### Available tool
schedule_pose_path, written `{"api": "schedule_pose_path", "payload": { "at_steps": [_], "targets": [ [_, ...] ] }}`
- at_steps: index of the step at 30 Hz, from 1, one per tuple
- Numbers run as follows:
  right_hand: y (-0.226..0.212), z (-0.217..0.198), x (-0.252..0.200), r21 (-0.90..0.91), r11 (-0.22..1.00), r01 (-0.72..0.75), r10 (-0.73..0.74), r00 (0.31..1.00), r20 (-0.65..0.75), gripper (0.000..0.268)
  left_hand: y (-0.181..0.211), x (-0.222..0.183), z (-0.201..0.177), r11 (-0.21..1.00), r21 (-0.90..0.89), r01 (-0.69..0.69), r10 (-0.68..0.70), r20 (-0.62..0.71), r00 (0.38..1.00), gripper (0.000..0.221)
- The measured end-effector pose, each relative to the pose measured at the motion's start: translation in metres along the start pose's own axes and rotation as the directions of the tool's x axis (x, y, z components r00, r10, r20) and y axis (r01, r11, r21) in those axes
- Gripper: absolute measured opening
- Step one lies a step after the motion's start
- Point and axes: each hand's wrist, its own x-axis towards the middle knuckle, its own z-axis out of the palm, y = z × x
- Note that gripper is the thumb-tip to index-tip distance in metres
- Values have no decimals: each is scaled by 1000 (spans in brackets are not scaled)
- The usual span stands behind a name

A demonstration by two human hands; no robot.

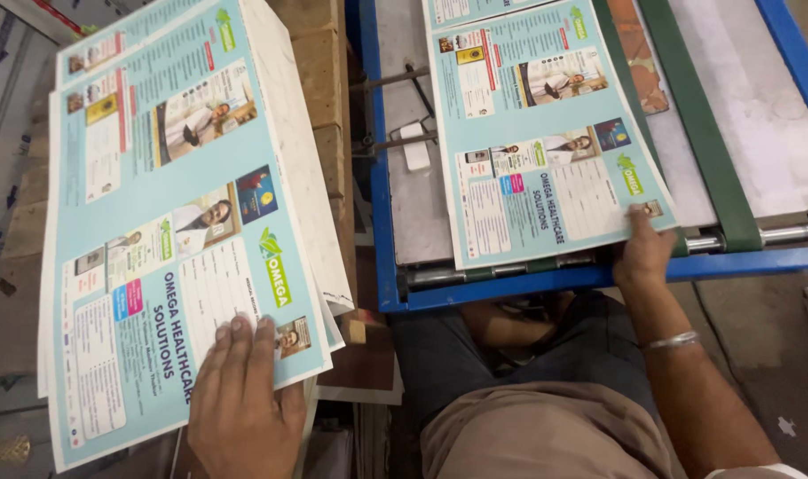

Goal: The person picks up printed pamphlets from a machinery output belt by hand and places them onto a large stack on a wooden pallet.

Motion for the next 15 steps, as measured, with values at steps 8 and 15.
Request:
{"api": "schedule_pose_path", "payload": {
  "at_steps": [8,15],
  "targets": [
    [-25,33,-66,-178,916,-360,399,863,310,38,-85,5,-28,710,-670,215,-316,-30,948,32],
    [-83,101,-194,-121,862,-493,254,212,944,58,64,31,8,991,-57,-121,125,84,989,56]
  ]
}}
